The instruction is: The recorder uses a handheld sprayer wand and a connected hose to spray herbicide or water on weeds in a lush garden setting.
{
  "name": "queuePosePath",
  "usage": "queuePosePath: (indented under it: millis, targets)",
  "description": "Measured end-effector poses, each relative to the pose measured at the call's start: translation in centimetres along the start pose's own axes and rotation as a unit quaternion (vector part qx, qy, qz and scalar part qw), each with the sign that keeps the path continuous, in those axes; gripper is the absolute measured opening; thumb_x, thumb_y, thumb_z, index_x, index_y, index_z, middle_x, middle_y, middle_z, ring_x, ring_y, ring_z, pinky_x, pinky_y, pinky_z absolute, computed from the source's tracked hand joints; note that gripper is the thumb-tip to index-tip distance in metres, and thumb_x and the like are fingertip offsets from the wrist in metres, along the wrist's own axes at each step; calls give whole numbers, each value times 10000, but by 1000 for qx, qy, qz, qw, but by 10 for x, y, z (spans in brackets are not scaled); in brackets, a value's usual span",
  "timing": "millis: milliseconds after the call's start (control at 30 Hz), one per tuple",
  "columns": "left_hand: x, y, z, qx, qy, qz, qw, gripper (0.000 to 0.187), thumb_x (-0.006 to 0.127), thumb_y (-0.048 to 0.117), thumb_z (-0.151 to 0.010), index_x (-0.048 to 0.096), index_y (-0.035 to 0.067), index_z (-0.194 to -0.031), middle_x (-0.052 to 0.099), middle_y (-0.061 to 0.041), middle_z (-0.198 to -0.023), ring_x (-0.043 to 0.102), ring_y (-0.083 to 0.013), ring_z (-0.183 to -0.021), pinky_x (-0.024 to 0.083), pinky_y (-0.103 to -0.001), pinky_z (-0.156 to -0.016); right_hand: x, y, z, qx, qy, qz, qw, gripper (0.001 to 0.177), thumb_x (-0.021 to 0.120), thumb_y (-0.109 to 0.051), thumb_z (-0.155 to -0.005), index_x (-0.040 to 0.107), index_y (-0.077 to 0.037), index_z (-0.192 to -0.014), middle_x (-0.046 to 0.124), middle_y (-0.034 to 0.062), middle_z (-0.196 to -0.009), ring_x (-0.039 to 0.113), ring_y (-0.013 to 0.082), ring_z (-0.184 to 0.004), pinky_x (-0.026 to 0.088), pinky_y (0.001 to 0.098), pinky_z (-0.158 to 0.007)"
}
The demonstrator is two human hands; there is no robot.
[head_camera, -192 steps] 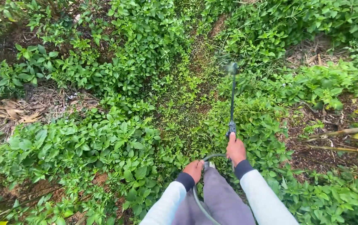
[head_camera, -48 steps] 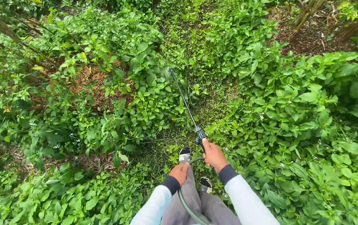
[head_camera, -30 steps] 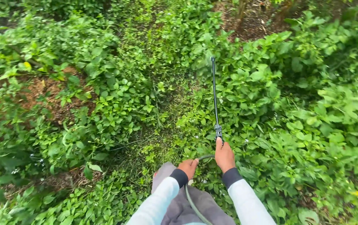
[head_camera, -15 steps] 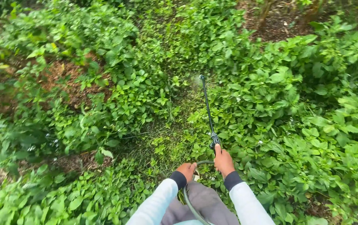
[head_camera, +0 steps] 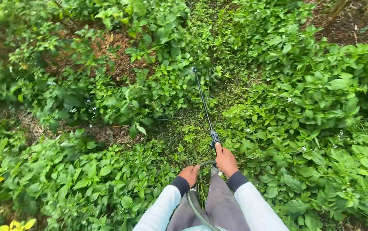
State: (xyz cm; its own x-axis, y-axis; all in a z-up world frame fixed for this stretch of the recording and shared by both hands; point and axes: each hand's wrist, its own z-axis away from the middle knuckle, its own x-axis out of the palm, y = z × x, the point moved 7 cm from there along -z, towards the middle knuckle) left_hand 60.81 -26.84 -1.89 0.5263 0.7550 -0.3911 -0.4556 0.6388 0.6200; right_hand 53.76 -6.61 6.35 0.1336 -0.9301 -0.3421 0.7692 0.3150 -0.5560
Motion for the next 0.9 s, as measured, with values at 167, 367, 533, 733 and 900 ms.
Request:
queuePosePath:
  millis: [167,367,533,733,900]
  targets:
    - [-19,-25,30,-2,-2,25,1000,544,437,486,-1037,663,15,-886,670,-219,-925,642,-398,-906,491,-471,-854,31,-3,33,-21,20,38,999,643,424,-565,-1014,625,6,-797,626,94,-611,596,223,-478,470,375,-503]
    - [-12,-34,49,-37,-45,37,998,553,447,514,-1025,656,20,-892,687,-209,-865,661,-387,-855,510,-467,-833,39,28,47,10,41,-5,999,629,437,-563,-1009,601,4,-791,613,118,-635,579,243,-492,472,412,-514]
    - [30,-39,46,-14,-79,17,997,560,449,527,-1021,677,29,-903,697,-197,-864,664,-378,-865,501,-462,-850,14,70,48,12,91,25,995,675,413,-568,-1015,607,33,-776,642,146,-624,616,273,-466,496,427,-521]
    - [87,-26,44,60,-124,1,991,558,444,510,-1031,686,25,-897,694,-199,-895,658,-392,-885,501,-474,-848,-26,119,68,77,148,12,986,706,420,-596,-1004,627,63,-859,654,178,-662,629,301,-493,515,451,-554]
    - [120,2,54,59,-186,-4,981,575,429,506,-1036,655,1,-882,703,-234,-855,679,-408,-842,520,-464,-835,-65,157,75,79,214,51,972,728,388,-625,-1004,634,55,-920,668,185,-755,660,303,-516,527,460,-587]
